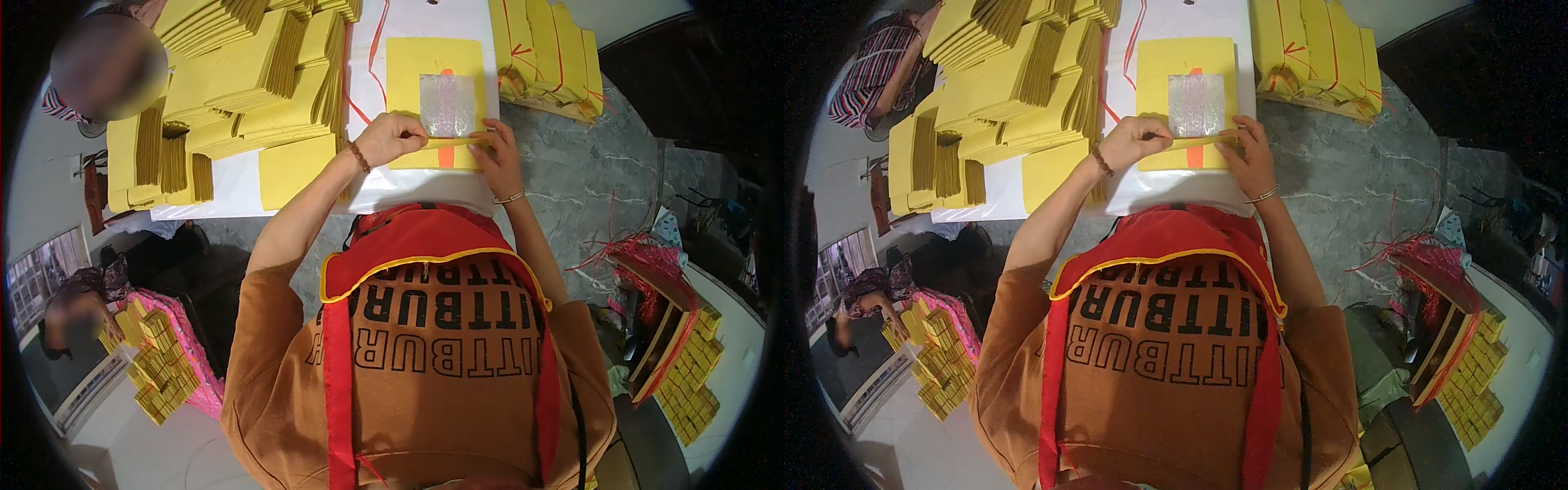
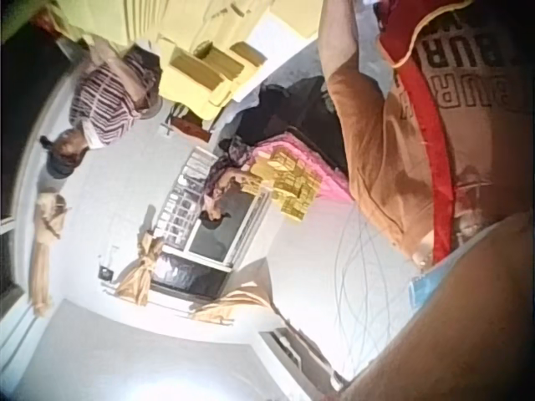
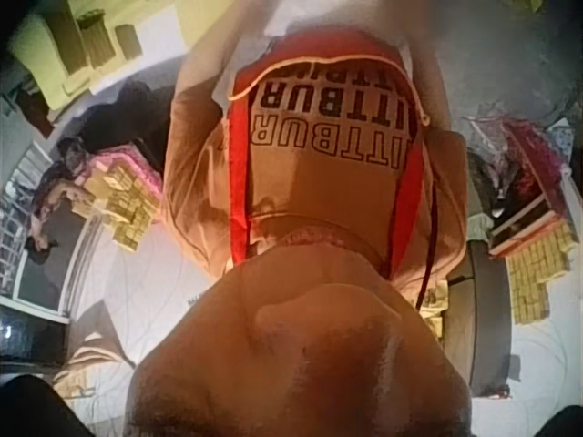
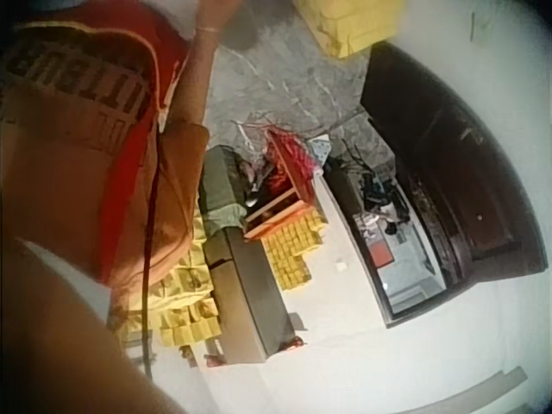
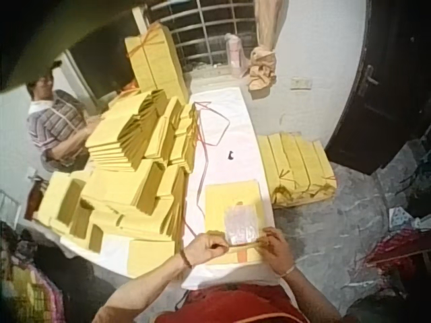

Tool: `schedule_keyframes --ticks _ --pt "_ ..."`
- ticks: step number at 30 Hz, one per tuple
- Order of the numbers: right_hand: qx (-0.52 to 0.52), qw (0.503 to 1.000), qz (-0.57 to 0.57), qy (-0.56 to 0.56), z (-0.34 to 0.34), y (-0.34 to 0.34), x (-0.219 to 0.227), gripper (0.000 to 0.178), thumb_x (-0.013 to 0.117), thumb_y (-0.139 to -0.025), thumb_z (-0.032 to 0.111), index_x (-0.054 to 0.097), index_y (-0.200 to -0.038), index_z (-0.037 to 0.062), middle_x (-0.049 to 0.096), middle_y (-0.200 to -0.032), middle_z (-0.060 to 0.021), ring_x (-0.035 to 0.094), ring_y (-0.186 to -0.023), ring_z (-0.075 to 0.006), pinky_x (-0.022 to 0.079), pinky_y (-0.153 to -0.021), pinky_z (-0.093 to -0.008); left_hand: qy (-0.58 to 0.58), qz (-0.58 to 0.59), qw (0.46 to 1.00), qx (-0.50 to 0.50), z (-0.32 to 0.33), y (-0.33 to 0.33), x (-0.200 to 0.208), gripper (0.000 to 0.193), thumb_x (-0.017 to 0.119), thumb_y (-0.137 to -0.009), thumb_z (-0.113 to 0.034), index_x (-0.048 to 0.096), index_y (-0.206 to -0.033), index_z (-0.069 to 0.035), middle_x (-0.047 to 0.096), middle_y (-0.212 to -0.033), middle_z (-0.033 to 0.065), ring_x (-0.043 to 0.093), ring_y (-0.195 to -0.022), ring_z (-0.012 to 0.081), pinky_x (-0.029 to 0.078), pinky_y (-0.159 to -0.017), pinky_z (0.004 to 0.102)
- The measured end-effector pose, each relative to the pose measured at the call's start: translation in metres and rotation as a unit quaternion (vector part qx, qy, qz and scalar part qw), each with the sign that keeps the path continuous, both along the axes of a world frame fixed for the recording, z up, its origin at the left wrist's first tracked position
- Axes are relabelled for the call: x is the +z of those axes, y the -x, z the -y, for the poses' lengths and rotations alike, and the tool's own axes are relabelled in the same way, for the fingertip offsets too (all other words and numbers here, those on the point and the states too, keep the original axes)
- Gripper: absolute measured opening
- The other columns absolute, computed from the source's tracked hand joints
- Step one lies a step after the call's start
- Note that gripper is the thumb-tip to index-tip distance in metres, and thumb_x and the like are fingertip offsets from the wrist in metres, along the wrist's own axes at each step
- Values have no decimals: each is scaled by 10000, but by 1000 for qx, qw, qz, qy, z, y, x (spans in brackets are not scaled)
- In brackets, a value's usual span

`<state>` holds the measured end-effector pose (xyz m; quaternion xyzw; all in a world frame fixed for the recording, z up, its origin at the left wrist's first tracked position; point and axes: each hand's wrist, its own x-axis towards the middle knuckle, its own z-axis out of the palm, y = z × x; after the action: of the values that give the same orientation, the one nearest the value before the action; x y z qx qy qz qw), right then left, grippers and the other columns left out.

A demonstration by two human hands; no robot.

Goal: Stacking and organizing yellow paper sheets on a table.

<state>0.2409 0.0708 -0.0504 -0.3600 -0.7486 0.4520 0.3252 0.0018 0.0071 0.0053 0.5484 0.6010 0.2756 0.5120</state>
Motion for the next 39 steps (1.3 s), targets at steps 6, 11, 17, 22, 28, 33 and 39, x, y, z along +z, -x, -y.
schedule_keyframes --ticks 6,11,17,22,28,33,39 --pt "-33 995 -50 77 -8 4 -11 211 636 -804 150 608 -925 -21 468 -1143 -95 498 -985 -176 432 -780 -267 -211 -147 964 -76 13 15 20 557 710 -719 -242 516 -1209 -63 527 -1193 150 454 -1129 322 373 -938 396" --pt "-16 994 -56 89 -15 1 -6 213 648 -789 144 610 -935 -6 468 -1130 -92 504 -995 -178 440 -770 -260 -270 -389 879 -58 6 24 -8 548 683 -621 -36 573 -1146 -149 530 -1210 102 446 -1153 278 373 -931 398" --pt "-27 987 32 -152 -18 -4 24 324 688 -720 153 610 -1033 130 448 -1260 -123 495 -1098 -273 423 -859 -367 -352 -404 841 -68 18 21 15 390 537 -717 -17 607 -1077 -149 589 -1109 81 522 -1056 258 394 -872 376" --pt "176 946 101 -252 -11 -17 28 261 673 -739 196 631 -990 136 593 -1110 -65 546 -1055 -255 400 -875 -383 -327 -348 874 -90 54 7 21 281 525 -759 -51 610 -1020 -108 616 -1030 77 567 -959 227 427 -803 356" --pt "67 989 119 -51 -6 -2 42 244 651 -780 217 630 -988 92 656 -881 -93 634 -857 -252 461 -722 -341 -175 -250 951 61 41 4 12 210 530 -845 -207 587 -977 -53 618 -808 164 595 -762 326 460 -676 428" --pt "-51 989 33 132 -13 20 31 365 685 -750 208 596 -1076 72 638 -712 -96 610 -600 -186 457 -570 -295 -44 -152 965 208 17 1 -4 283 521 -866 -278 574 -943 -11 604 -671 185 601 -654 338 454 -588 431" --pt "-99 980 110 131 -13 33 53 469 695 -749 169 542 -1181 70 603 -695 -20 534 -591 -75 425 -544 -233 24 -118 961 248 5 4 -12 279 550 -836 -264 589 -923 -2 616 -697 188 607 -666 336 448 -594 413"
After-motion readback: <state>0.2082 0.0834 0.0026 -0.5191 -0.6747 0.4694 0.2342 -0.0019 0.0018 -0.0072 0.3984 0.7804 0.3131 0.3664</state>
